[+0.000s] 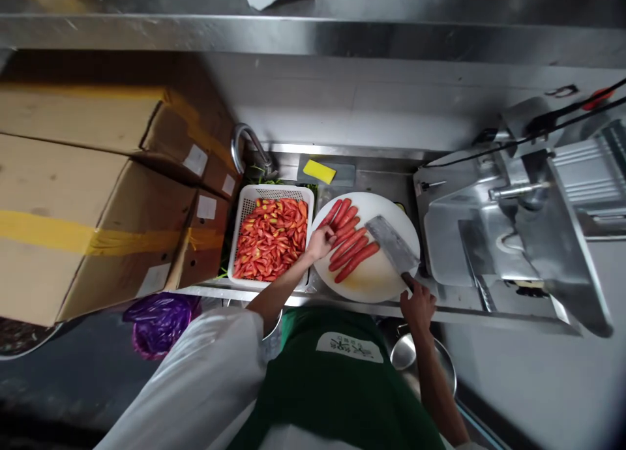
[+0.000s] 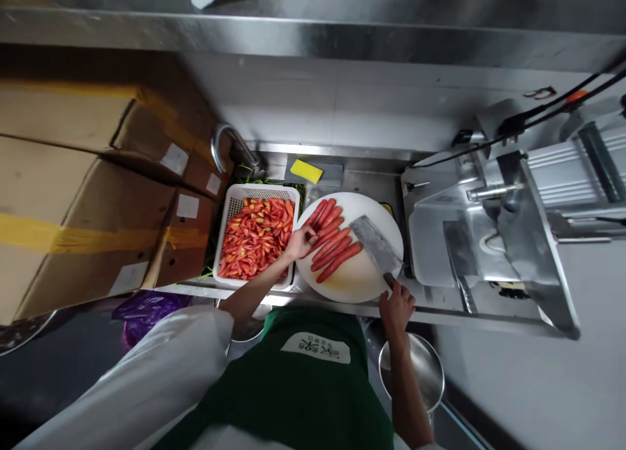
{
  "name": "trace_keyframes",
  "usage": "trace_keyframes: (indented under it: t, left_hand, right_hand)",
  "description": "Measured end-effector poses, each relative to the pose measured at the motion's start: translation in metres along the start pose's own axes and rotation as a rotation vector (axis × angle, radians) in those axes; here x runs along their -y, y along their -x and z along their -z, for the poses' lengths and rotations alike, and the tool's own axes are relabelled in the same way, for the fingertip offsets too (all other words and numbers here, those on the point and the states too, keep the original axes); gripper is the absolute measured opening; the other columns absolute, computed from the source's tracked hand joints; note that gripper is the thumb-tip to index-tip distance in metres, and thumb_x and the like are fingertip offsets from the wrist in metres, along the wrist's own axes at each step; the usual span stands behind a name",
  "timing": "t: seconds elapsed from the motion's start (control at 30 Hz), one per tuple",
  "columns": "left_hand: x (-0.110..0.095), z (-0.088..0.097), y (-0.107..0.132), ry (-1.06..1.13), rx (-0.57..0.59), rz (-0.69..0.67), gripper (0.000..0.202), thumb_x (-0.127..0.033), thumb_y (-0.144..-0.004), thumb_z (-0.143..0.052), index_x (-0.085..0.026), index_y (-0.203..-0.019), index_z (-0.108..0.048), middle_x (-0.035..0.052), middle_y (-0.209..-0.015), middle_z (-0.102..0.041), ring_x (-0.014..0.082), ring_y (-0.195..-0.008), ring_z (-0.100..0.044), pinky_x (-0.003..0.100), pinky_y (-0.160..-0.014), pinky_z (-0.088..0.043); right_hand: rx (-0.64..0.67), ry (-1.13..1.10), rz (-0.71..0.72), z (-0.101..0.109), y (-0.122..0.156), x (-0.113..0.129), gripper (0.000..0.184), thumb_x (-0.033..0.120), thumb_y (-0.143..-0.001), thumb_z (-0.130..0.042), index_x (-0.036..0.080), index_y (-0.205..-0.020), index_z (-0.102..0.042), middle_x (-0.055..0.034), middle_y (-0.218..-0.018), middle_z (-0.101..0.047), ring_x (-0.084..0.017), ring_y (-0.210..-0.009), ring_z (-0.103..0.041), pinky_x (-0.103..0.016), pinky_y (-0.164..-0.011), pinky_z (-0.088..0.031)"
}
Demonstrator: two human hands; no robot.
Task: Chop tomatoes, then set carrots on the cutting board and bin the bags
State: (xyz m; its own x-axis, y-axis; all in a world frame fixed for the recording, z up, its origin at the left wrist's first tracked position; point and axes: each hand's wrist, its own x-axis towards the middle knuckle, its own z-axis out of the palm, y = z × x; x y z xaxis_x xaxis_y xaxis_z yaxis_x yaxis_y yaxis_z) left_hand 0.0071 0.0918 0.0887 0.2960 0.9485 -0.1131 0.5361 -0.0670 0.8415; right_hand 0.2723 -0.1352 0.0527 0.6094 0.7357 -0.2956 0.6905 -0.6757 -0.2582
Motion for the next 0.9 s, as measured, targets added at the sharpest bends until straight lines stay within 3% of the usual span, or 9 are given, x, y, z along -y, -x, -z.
trace_keyframes:
  t: [0.1,0.17,0.3,0.43,0.53,0.67,0.77,0.83,0.9]
  left_hand:
    - [0.009,0.024,0.028,0.311,-0.059,0.128,0.025,-0.036,-0.081,-0.073,-0.014,-0.078,-0.061,-0.0001,-0.068,-0.062,0.0105,-0.058,-0.055,0.024,-0.060,-0.046]
    - [0.017,0.037,0.039,0.450,-0.173,0.144,0.029,-0.042,-0.080,-0.074,-0.016,-0.082,-0.061,-0.0001,-0.070,-0.062,0.0111,-0.058,-0.056,0.025,-0.061,-0.048]
    - [0.031,0.049,0.025,0.461,-0.342,0.142,0.029,-0.037,-0.078,-0.075,-0.016,-0.090,-0.059,-0.0014,-0.070,-0.061,0.0101,-0.059,-0.055,0.024,-0.060,-0.047]
    - [0.036,0.041,-0.014,0.246,-0.278,0.199,0.014,-0.023,-0.088,-0.062,-0.009,-0.087,-0.058,-0.0056,-0.060,-0.055,0.0054,-0.054,-0.047,0.019,-0.059,-0.041]
    - [0.035,0.034,-0.027,0.090,-0.243,0.172,0.017,-0.012,-0.091,-0.051,-0.007,-0.075,-0.054,-0.0076,-0.054,-0.050,0.0046,-0.057,-0.044,0.018,-0.061,-0.037]
    - [0.027,0.032,-0.039,-0.338,-0.156,0.020,0.024,-0.008,-0.086,-0.053,-0.011,-0.062,-0.049,-0.0116,-0.047,-0.044,0.0025,-0.052,-0.036,0.014,-0.054,-0.030]
    - [0.014,0.022,-0.066,-0.540,-0.128,-0.066,0.036,-0.014,-0.088,-0.049,-0.012,-0.053,-0.041,-0.0130,-0.044,-0.039,-0.0010,-0.050,-0.028,0.011,-0.053,-0.024]
    - [0.000,0.013,-0.082,-0.649,-0.114,-0.181,0.044,-0.018,-0.091,-0.043,-0.012,-0.048,-0.037,-0.0118,-0.045,-0.041,-0.0025,-0.051,-0.027,0.011,-0.055,-0.024]
    - [-0.014,0.014,-0.083,-0.812,-0.099,-0.312,0.050,-0.020,-0.094,-0.037,-0.010,-0.045,-0.036,-0.0089,-0.050,-0.047,-0.0036,-0.054,-0.031,0.010,-0.059,-0.027]
  right_hand:
    - [0.015,0.019,0.075,-0.003,-0.018,-0.005,0.049,0.028,-0.088,-0.045,0.017,-0.134,-0.057,-0.0185,-0.130,-0.054,-0.038,-0.118,-0.050,-0.048,-0.093,-0.042]
    - [0.064,-0.031,0.151,-0.005,-0.031,-0.009,0.051,0.025,-0.086,-0.045,0.015,-0.136,-0.053,-0.0188,-0.129,-0.054,-0.034,-0.115,-0.054,-0.044,-0.093,-0.044]
    - [0.233,-0.055,0.201,-0.007,-0.054,-0.013,0.060,0.027,-0.082,-0.048,0.016,-0.141,-0.043,-0.0177,-0.126,-0.055,-0.030,-0.101,-0.062,-0.038,-0.084,-0.048]
    - [0.295,-0.057,0.234,0.002,-0.069,-0.016,0.061,0.031,-0.080,-0.047,0.019,-0.141,-0.042,-0.0140,-0.123,-0.059,-0.030,-0.102,-0.063,-0.037,-0.084,-0.048]
    - [0.322,-0.131,0.257,0.017,-0.080,-0.020,0.057,0.033,-0.079,-0.046,0.021,-0.135,-0.046,-0.0103,-0.116,-0.064,-0.029,-0.102,-0.064,-0.036,-0.086,-0.047]
    - [0.415,-0.201,0.232,0.038,-0.094,-0.025,0.053,0.035,-0.077,-0.046,0.023,-0.129,-0.049,-0.0075,-0.103,-0.068,-0.028,-0.093,-0.065,-0.034,-0.082,-0.048]
    - [0.441,-0.238,0.215,0.045,-0.098,-0.030,0.053,0.036,-0.076,-0.047,0.023,-0.127,-0.049,-0.0071,-0.100,-0.069,-0.028,-0.092,-0.066,-0.035,-0.081,-0.049]
    - [0.455,-0.239,0.212,0.046,-0.097,-0.032,0.053,0.036,-0.077,-0.047,0.023,-0.128,-0.049,-0.0076,-0.100,-0.070,-0.029,-0.092,-0.067,-0.037,-0.082,-0.050]
    - [0.475,-0.231,0.230,0.047,-0.097,-0.031,0.050,0.034,-0.079,-0.050,0.022,-0.128,-0.050,-0.0083,-0.102,-0.070,-0.030,-0.094,-0.068,-0.037,-0.080,-0.053]
